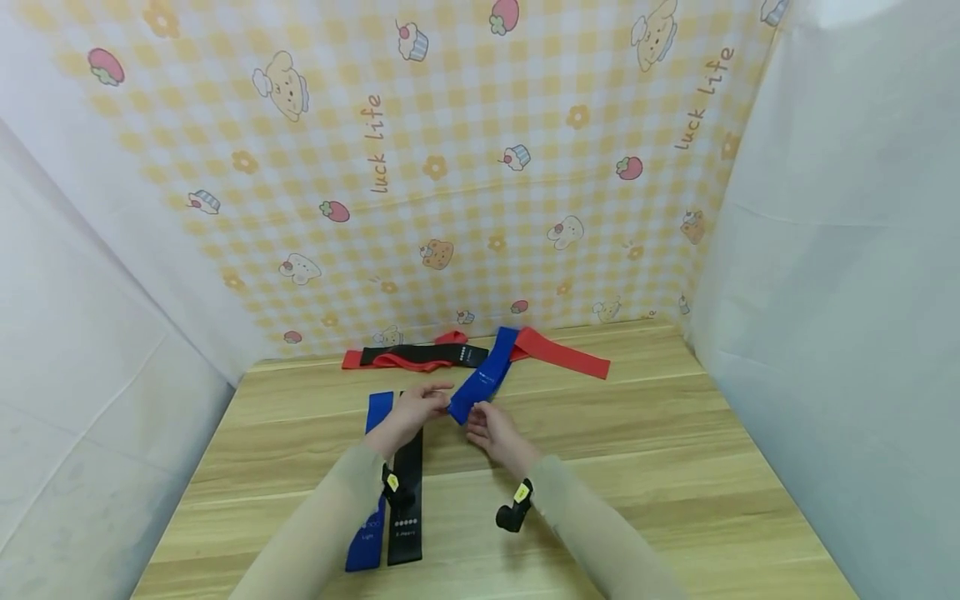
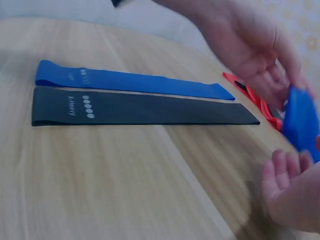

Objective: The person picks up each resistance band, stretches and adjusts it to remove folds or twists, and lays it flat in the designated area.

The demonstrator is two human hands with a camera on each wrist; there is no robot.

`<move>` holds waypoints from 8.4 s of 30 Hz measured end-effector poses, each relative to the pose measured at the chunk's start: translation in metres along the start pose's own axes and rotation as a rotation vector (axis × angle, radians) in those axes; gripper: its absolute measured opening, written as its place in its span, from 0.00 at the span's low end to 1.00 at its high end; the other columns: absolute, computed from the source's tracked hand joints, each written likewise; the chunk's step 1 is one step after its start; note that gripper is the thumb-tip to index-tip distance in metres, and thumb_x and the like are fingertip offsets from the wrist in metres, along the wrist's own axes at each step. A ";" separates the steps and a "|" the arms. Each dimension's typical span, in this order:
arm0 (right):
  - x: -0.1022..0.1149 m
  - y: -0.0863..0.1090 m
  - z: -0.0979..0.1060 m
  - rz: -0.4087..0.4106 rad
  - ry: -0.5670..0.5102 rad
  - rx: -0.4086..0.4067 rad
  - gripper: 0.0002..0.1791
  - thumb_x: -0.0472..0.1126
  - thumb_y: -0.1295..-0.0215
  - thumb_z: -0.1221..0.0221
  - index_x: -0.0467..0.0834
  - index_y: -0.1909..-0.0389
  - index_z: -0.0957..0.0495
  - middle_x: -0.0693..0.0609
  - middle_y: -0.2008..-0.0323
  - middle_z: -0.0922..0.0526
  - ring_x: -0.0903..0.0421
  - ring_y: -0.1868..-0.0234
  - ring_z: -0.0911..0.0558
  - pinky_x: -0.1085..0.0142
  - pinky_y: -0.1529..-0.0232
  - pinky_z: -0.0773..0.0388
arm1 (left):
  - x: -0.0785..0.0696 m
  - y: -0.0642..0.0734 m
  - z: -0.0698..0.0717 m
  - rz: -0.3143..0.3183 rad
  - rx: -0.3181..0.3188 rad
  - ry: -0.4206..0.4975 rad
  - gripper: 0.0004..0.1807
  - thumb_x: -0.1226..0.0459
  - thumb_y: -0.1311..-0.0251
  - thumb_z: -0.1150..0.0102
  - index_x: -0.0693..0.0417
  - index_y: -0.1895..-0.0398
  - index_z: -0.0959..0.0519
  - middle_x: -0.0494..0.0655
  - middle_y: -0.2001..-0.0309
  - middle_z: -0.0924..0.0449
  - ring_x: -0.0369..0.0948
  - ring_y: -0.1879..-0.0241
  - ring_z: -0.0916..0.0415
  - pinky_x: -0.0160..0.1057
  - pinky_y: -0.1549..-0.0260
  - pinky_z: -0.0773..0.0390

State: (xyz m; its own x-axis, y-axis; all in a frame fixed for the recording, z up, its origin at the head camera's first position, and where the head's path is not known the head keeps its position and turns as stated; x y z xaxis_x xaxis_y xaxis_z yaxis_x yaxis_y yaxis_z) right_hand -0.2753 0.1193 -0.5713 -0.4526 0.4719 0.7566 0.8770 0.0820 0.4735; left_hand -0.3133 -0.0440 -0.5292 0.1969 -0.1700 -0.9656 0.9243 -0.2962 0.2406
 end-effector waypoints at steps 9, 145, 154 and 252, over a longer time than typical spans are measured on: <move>0.034 -0.015 -0.017 -0.089 -0.271 0.219 0.39 0.58 0.23 0.67 0.37 0.24 0.63 0.37 0.25 0.54 0.43 0.26 0.50 0.52 0.29 0.51 | -0.026 0.004 0.004 -0.081 0.034 0.093 0.19 0.73 0.32 0.49 0.63 0.38 0.27 0.54 0.54 0.25 0.42 0.57 0.23 0.44 0.49 0.23; 0.038 0.005 0.124 0.092 0.520 -0.068 0.21 0.39 0.31 0.42 0.27 0.45 0.29 0.42 0.68 0.15 0.52 0.72 0.15 0.60 0.70 0.17 | 0.052 0.070 -0.006 0.111 -0.225 -0.772 0.27 0.59 0.43 0.33 0.51 0.94 0.36 0.40 0.92 0.42 0.38 0.90 0.41 0.35 0.88 0.41; 0.039 0.007 0.124 0.100 0.519 -0.061 0.23 0.39 0.31 0.43 0.26 0.43 0.32 0.42 0.67 0.16 0.52 0.71 0.15 0.60 0.70 0.17 | 0.054 0.069 -0.008 0.105 -0.232 -0.765 0.27 0.60 0.42 0.34 0.50 0.94 0.37 0.39 0.91 0.43 0.39 0.90 0.40 0.35 0.86 0.40; 0.031 0.012 0.093 0.259 0.881 -0.196 0.08 0.39 0.42 0.34 0.37 0.66 0.16 0.51 0.73 0.19 0.56 0.74 0.23 0.65 0.79 0.27 | 0.105 0.120 0.102 0.129 -0.118 -0.088 0.10 0.72 0.37 0.42 0.66 0.56 0.31 0.54 0.70 0.23 0.46 0.74 0.19 0.43 0.73 0.17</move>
State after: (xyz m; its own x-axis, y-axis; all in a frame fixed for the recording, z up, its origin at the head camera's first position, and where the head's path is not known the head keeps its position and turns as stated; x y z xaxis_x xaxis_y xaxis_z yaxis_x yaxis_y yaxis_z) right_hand -0.2638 0.2167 -0.5839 -0.2762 -0.3870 0.8798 0.9611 -0.1199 0.2490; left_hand -0.2146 -0.1936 -0.5918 0.2912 -0.2825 -0.9140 0.9262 -0.1558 0.3433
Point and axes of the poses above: each hand's wrist, its own y-axis away from the middle knuckle, its own z-axis out of the back of the hand, x = y × z, the point moved 1 cm from there along -y, towards the middle knuckle
